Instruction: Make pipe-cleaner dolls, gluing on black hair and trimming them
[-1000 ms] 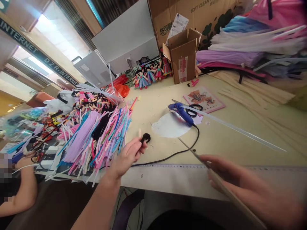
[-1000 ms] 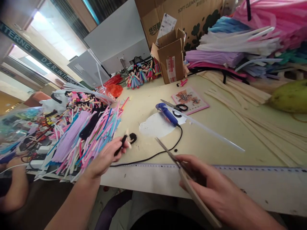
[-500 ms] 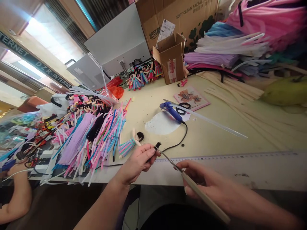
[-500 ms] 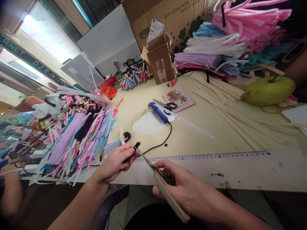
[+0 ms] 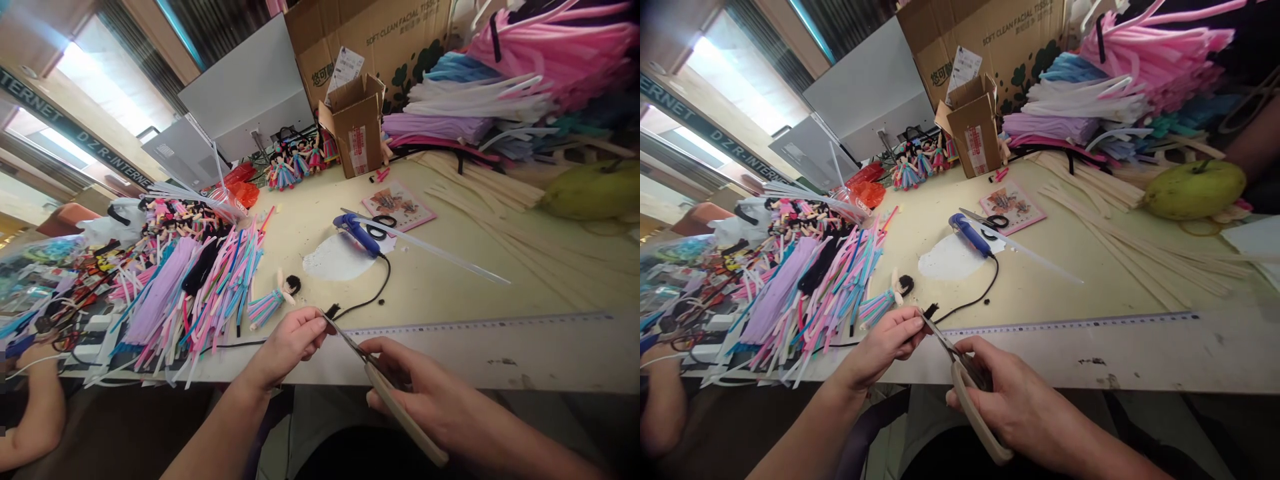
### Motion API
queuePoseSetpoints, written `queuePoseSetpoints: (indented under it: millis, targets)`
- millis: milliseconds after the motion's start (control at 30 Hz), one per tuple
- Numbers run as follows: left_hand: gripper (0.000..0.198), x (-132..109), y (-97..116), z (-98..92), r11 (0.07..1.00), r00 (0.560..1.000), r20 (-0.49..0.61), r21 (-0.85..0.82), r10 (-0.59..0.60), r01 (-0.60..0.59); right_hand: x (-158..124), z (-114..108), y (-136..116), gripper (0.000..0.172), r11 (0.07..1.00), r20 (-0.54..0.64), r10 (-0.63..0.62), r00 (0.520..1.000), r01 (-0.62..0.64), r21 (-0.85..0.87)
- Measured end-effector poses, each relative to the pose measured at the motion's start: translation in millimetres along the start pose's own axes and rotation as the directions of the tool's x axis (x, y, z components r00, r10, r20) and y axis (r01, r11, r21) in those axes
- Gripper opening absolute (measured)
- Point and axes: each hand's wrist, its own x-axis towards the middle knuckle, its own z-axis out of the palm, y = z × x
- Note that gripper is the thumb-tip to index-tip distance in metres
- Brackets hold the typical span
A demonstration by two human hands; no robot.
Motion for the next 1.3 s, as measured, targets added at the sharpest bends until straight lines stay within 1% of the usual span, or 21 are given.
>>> queuePoseSetpoints:
  millis: [200, 400, 600, 767, 900, 1100, 1300]
  targets:
    - [0.024, 2, -3, -0.9, 1.000, 1.000, -0.007, 0.018, -0.016, 0.016, 2, 6, 7, 0.040, 0.998, 0.019, 0.011, 1.000, -0.012, 0.069]
    - [0.024, 2, -3, 0.2, 0.999, 1.000, -0.010, 0.011, -0.030, 0.030, 4, 7, 10, 0.042, 0.981, 0.035, 0.039, 0.999, -0.045, 0.187]
    - [0.025, 1, -3, 1.3, 0.999, 0.999, -0.012, 0.011, -0.048, 0.048, 5, 6, 15, 0.039, 0.976, 0.052, 0.037, 0.998, -0.047, 0.214]
    - [0.024, 3, -4, 2.2, 0.999, 0.998, -0.019, 0.010, -0.054, 0.054, 6, 4, 19, 0.041, 0.973, 0.058, 0.051, 0.997, -0.063, 0.222]
    - [0.024, 5, -2, 4.1, 0.998, 0.998, -0.025, 0.010, -0.056, 0.056, 5, 3, 17, 0.040, 0.972, 0.049, 0.059, 0.997, -0.069, 0.223]
    - [0.025, 4, 0, 6.4, 0.998, 0.998, -0.028, 0.014, -0.056, 0.057, 2, 0, 13, 0.035, 0.987, 0.025, 0.010, 1.000, -0.013, 0.159]
    - [0.024, 3, 1, 7.6, 0.998, 0.998, -0.031, 0.023, -0.049, 0.050, 1, -1, 13, 0.033, 0.987, 0.038, -0.008, 0.999, 0.002, 0.162]
